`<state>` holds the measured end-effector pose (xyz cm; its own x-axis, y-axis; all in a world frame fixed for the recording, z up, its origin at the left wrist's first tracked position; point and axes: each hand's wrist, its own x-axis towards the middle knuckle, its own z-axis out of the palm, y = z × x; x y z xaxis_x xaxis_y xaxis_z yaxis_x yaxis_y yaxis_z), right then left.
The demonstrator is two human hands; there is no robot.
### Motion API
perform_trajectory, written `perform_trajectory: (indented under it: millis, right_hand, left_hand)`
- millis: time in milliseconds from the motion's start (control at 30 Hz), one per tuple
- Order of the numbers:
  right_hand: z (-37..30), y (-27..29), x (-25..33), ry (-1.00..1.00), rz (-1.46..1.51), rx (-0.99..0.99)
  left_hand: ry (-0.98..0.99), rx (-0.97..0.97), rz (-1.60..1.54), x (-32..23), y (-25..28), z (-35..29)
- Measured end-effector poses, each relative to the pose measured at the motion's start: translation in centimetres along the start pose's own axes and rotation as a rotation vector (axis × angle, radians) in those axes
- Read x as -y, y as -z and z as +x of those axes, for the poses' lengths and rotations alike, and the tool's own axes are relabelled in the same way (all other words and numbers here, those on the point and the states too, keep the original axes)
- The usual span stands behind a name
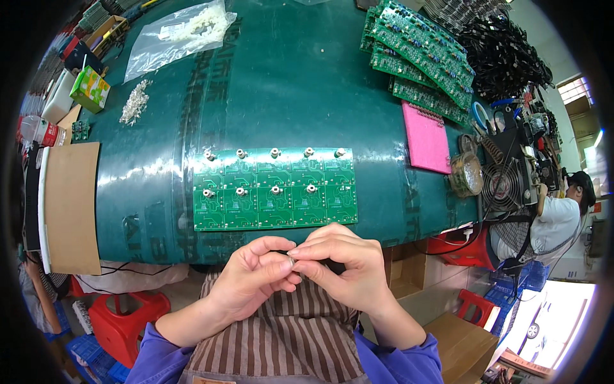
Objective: The person puts down a circuit board and a soldering iron, places a new circuit board onto the workbench, and then combines small electronic components with plastic holders by hand and inserts them into the board.
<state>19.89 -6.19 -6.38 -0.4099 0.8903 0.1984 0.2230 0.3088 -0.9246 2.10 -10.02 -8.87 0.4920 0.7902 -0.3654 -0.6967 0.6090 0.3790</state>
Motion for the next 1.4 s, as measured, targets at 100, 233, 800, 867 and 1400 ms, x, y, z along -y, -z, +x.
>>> perform_trajectory:
  millis: [100, 233, 800, 867, 1400]
  right_hand:
    - [0.4, 0.8, 0.1, 0.012, 0.019, 0.054]
    - [2.0, 2.6, -0.6, 0.072, -0.387, -0.152]
    - [4.5, 5.0, -3.5, -0.014, -0.534, -0.162]
    - [4.4, 5.0, -3.6, -0.002, -0.533, -0.166]
    - [3.7, 4.6, -4.0, 0.092, -0.549, -0.202]
  left_hand:
    - [0.022, -0.011, 0.031, -0.2, -0.3, 0.0]
    - [-0.026, -0.062, 0.183, 0.1, -0.9, 0.1]
    - [-0.908, -0.382, 2.014, -7.3, -1.1, -0.7]
    - [-0.740, -0.398, 2.162, -8.0, -1.2, -0.7]
    - [-0.536, -0.335, 2.327, -10.0, -1.1, 1.0]
